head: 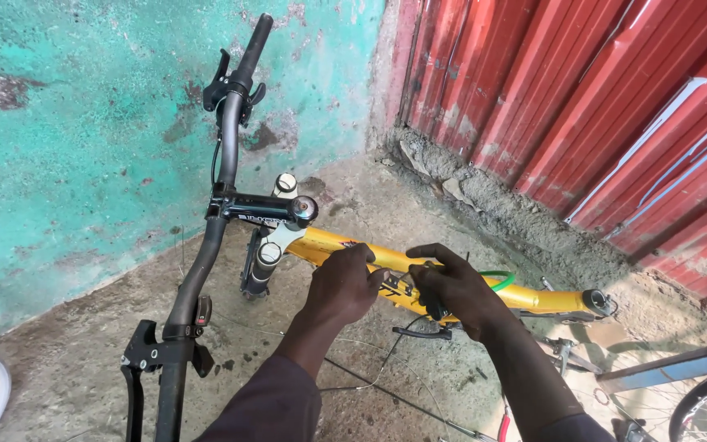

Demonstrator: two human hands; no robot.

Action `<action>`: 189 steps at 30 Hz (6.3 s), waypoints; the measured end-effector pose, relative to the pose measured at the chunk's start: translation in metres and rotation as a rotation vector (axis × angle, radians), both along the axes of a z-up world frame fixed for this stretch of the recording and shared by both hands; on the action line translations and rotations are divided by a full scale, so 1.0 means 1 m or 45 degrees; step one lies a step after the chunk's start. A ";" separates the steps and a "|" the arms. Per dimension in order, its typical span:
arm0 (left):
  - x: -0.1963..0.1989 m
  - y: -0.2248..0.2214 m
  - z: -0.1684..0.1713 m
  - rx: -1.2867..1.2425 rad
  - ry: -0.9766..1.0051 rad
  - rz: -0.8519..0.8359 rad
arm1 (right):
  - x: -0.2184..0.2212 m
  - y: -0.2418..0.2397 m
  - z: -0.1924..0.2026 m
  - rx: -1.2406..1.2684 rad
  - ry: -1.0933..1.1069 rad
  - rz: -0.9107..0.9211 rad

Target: Securing cable housing, threading cables, and adjusting components on bicycle frames using a multi-tool.

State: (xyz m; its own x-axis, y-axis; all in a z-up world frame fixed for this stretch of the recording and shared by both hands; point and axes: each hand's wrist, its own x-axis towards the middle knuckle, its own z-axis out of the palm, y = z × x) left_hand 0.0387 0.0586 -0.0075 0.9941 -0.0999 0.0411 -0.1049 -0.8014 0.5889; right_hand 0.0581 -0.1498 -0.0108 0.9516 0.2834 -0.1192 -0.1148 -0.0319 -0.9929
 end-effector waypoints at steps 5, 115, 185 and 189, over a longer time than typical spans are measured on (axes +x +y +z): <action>-0.006 -0.006 0.011 -0.020 0.051 -0.009 | 0.013 -0.006 -0.023 -0.130 -0.012 -0.204; -0.204 0.118 0.032 -0.209 -0.273 0.565 | -0.023 0.118 -0.019 -0.233 -0.951 -0.138; -0.383 0.634 0.041 -1.221 -1.844 1.866 | -0.211 0.484 0.071 -0.716 -0.217 0.960; -0.386 0.630 0.031 -1.218 -1.936 1.837 | -0.212 0.522 0.054 -0.399 -0.062 0.953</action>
